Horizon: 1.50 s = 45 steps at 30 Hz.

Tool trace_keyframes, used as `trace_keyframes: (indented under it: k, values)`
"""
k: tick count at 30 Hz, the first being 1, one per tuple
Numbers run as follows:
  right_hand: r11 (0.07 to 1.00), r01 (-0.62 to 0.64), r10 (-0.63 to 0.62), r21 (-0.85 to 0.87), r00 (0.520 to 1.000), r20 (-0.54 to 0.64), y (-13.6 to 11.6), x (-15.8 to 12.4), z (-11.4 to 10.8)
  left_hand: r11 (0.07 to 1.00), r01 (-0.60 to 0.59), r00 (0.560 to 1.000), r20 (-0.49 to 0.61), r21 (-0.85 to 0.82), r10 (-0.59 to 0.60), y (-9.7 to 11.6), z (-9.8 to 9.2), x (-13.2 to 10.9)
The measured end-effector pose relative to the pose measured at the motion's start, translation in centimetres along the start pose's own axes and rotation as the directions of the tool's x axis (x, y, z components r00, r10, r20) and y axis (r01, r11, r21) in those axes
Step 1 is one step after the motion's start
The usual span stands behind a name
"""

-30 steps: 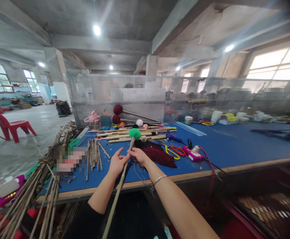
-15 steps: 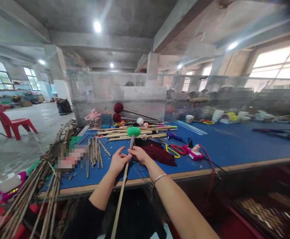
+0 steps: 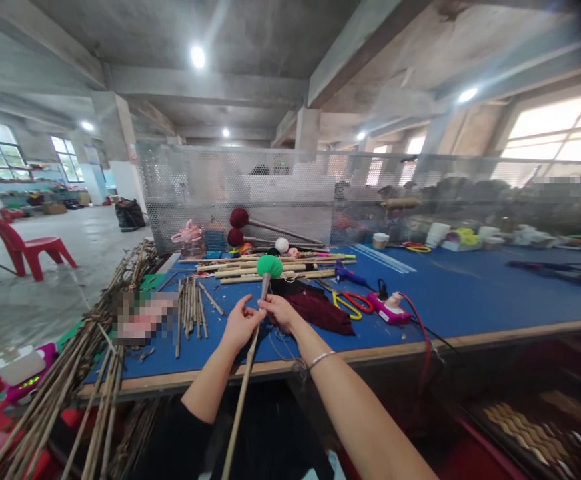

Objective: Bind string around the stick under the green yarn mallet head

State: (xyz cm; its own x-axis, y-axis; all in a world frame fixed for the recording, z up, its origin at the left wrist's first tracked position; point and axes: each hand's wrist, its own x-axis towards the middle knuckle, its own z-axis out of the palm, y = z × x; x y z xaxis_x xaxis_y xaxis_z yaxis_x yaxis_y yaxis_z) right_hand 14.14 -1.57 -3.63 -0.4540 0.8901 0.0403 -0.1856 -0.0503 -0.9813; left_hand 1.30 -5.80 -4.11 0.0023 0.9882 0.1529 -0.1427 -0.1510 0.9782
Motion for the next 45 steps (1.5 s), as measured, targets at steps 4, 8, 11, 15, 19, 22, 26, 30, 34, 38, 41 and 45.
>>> trace_keyframes:
  k: [4, 8, 11, 15, 19, 22, 26, 30, 34, 38, 41, 45]
  values:
    - [1.000, 0.021, -0.021, 0.001, 1.000, 0.005, 0.0, 0.0, -0.1, 1.000, 0.018, 1.000, -0.011, -0.023, -0.018, -0.1, -0.1, 0.0]
    - [1.000, 0.011, -0.011, 0.012, 0.999, 0.035, 0.0, 0.0, -0.3, 0.989, 0.080, 0.997, 0.024, -0.124, -0.078, 0.2, -0.2, 0.0]
    - [0.999, -0.011, 0.010, 0.032, 0.999, 0.051, 0.0, 0.0, -0.4, 0.972, 0.137, 0.990, 0.045, -0.190, -0.131, 0.6, -0.1, 0.0]
    - [1.000, -0.008, 0.007, 0.024, 0.999, 0.046, 0.2, 0.1, -0.4, 0.980, 0.150, 0.988, 0.058, -0.130, -0.144, 0.6, 0.2, -0.2]
    - [1.000, 0.000, 0.000, 0.003, 1.000, 0.026, 0.3, 0.2, -0.4, 1.000, -0.006, 1.000, -0.005, 0.014, 0.006, 0.1, 0.2, -0.1]
    - [1.000, -0.003, 0.003, -0.006, 1.000, 0.014, 0.3, 0.3, -0.4, 0.999, -0.009, 1.000, -0.029, 0.036, 0.010, 0.0, 0.1, 0.0]
    - [1.000, 0.003, -0.003, -0.005, 1.000, 0.029, 0.4, 0.3, -0.4, 0.989, 0.121, 0.993, 0.003, -0.082, -0.121, 0.6, 0.1, 0.0]
    - [1.000, 0.012, -0.013, 0.014, 0.999, 0.046, 0.4, 0.2, -0.2, 0.982, 0.160, 0.986, 0.051, -0.099, -0.156, 0.9, 0.3, -0.3]
    - [0.999, 0.033, -0.033, 0.017, 0.999, 0.024, 0.6, 0.4, -0.1, 0.999, 0.052, 0.999, -0.009, 0.000, -0.052, 0.3, 0.4, -0.3]
    - [0.999, 0.045, -0.045, -0.006, 0.999, -0.003, 0.8, 0.6, -0.4, 0.999, -0.010, 0.998, -0.054, 0.052, 0.013, -0.3, 0.3, -0.1]
    - [0.998, 0.054, -0.054, -0.014, 0.998, 0.011, 0.8, 0.6, -0.5, 1.000, 0.028, 0.998, -0.061, -0.009, -0.029, -0.3, 0.2, 0.1]
    - [0.999, 0.023, -0.023, -0.035, 1.000, 0.010, 0.4, 0.3, -0.4, 0.990, 0.114, 0.992, -0.041, -0.088, -0.118, 0.3, 0.3, 0.1]
